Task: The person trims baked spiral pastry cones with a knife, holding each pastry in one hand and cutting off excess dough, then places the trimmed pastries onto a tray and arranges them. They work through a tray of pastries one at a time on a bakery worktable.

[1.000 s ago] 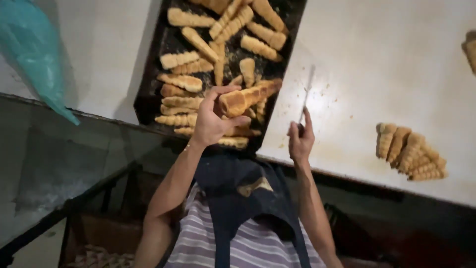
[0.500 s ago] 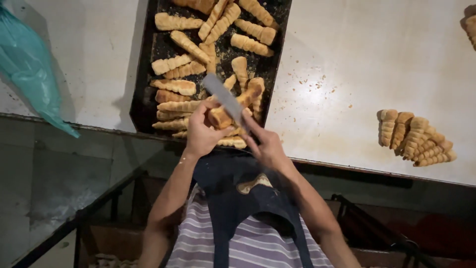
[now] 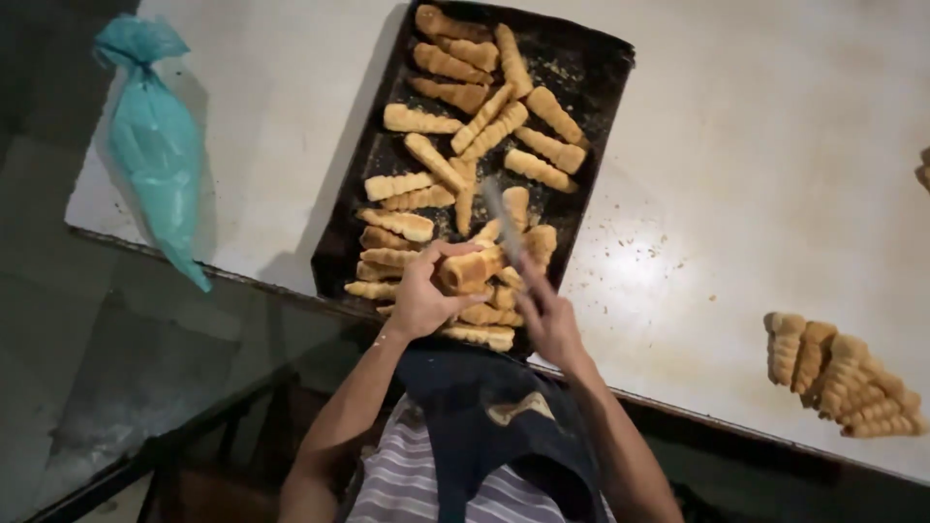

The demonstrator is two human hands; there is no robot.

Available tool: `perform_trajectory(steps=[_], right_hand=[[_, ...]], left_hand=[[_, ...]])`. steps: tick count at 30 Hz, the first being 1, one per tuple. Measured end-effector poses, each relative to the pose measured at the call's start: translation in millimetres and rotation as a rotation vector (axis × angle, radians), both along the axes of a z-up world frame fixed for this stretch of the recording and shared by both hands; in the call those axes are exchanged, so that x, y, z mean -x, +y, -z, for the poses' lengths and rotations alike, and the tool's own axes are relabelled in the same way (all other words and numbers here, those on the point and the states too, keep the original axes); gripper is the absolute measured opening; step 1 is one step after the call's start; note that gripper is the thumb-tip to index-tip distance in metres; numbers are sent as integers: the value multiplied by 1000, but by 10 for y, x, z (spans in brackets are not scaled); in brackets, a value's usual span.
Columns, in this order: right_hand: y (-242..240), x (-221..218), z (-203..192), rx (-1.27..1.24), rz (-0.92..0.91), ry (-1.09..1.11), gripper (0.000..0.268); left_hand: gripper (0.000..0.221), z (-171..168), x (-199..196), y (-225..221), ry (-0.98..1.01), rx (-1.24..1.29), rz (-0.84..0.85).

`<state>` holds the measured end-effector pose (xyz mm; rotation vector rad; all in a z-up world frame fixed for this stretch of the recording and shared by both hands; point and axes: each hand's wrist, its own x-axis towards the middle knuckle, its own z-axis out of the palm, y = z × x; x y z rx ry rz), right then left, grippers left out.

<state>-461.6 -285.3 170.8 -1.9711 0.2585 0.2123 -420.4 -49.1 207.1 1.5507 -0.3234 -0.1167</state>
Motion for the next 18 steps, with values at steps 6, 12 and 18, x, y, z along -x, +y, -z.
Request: perform_trajectory(steps=[6, 12, 18], right_hand=[[-246, -91, 262, 68, -57, -124, 54], [69, 184, -424, 28, -138, 17, 57], [91, 235, -263, -11, -83, -34, 58]], left_hand=[[52, 77, -22, 52, 53, -38, -70], [61, -18, -53, -116, 140, -209, -148], [55, -119, -51, -131, 1, 42, 28]])
